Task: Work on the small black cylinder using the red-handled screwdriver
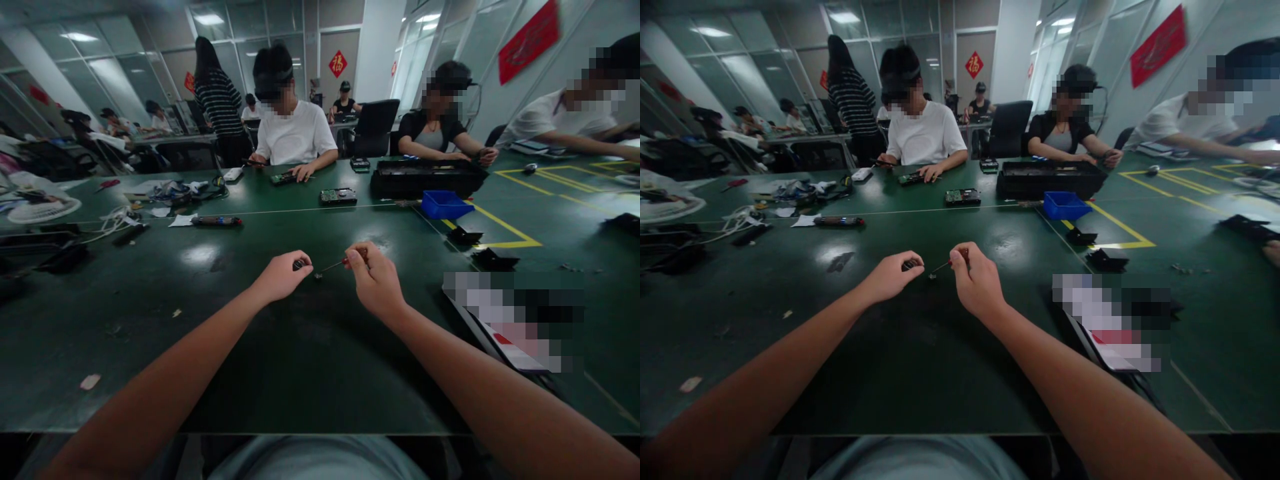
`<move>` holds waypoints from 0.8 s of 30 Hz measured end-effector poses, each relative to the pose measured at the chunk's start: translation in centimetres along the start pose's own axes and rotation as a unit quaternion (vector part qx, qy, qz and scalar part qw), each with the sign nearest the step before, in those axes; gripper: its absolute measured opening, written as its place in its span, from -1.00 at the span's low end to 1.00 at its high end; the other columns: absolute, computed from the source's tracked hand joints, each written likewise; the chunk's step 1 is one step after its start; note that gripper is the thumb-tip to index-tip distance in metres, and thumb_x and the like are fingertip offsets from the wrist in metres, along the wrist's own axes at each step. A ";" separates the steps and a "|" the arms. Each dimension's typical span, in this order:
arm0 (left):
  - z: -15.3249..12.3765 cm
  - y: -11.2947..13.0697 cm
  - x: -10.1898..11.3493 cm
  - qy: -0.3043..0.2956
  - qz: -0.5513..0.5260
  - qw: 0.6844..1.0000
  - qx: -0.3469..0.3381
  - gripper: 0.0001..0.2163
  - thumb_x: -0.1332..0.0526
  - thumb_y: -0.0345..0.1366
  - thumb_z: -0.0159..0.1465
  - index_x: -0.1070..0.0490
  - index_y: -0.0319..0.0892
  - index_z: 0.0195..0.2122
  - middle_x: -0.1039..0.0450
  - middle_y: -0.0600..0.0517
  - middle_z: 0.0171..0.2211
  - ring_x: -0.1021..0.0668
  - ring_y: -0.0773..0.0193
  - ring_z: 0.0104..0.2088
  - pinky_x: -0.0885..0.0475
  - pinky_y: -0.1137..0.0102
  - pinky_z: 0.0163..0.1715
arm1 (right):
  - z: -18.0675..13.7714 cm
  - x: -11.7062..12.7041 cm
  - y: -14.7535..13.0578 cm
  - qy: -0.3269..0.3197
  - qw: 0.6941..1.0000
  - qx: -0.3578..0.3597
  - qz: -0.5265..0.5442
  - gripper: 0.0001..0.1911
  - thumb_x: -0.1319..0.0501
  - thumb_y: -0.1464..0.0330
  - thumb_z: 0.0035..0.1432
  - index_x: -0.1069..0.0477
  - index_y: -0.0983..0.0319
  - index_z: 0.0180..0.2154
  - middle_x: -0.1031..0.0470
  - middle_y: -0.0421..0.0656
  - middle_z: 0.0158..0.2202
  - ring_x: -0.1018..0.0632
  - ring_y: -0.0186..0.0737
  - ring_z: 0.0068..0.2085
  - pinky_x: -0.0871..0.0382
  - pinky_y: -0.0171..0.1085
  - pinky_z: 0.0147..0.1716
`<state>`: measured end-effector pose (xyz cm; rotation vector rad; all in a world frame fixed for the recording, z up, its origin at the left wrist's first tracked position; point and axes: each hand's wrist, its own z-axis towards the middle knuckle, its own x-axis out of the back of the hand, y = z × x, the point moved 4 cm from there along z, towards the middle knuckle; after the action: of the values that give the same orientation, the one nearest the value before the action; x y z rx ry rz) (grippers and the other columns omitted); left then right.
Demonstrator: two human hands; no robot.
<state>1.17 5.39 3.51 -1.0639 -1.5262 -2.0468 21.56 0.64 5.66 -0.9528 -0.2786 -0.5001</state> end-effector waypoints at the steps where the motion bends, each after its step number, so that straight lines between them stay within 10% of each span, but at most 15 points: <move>1: 0.2 0.2 -0.4 -0.019 0.038 0.999 -0.019 -0.82 -0.20 -0.20 0.31 -0.54 -0.10 -0.15 -0.54 -0.06 -0.16 -0.54 0.11 -0.17 -0.40 0.24 -0.15 | 0.0 0.0 0.0 0.000 1.000 0.001 0.000 -0.81 -0.05 0.25 0.39 -0.37 0.16 -0.24 -0.55 -0.17 -0.39 -0.58 -0.18 -0.33 -0.34 -0.21 -0.29; 9: 1.1 0.5 -2.9 -0.077 0.191 0.977 -0.054 -0.74 -0.17 -0.16 0.33 -0.58 -0.08 -0.07 -0.53 -0.11 -0.21 -0.54 0.05 -0.21 -0.43 0.24 -0.25 | 0.1 -0.1 0.0 -0.006 1.000 0.002 0.003 -0.82 -0.06 0.26 0.38 -0.36 0.15 -0.27 -0.56 -0.17 -0.39 -0.59 -0.17 -0.32 -0.35 -0.21 -0.27; 16: 1.7 -2.1 0.1 -0.042 -0.071 0.993 0.082 -0.79 -0.23 -0.18 0.27 -0.57 -0.17 -0.20 -0.57 -0.09 -0.25 -0.51 0.26 -0.45 -0.35 0.40 -0.46 | 0.1 -0.1 0.1 -0.012 1.000 -0.004 0.002 -0.81 -0.06 0.25 0.38 -0.37 0.15 -0.26 -0.56 -0.16 -0.38 -0.59 -0.17 -0.31 -0.36 -0.20 -0.28; 24: -1.9 -9.9 8.2 0.096 -0.470 0.829 0.286 -0.87 -0.17 -0.32 0.27 -0.44 -0.23 -0.20 -0.36 0.01 -0.42 -0.39 0.36 -0.55 -0.16 0.52 -0.68 | 0.2 -0.3 0.5 -0.018 0.999 -0.025 0.020 -0.80 -0.06 0.25 0.37 -0.38 0.17 -0.25 -0.56 -0.16 -0.38 -0.60 -0.17 -0.31 -0.37 -0.21 -0.28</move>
<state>-11.53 8.12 2.97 0.2074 -2.6120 -1.8271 21.55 1.09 5.30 -1.0159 -0.2805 -0.4554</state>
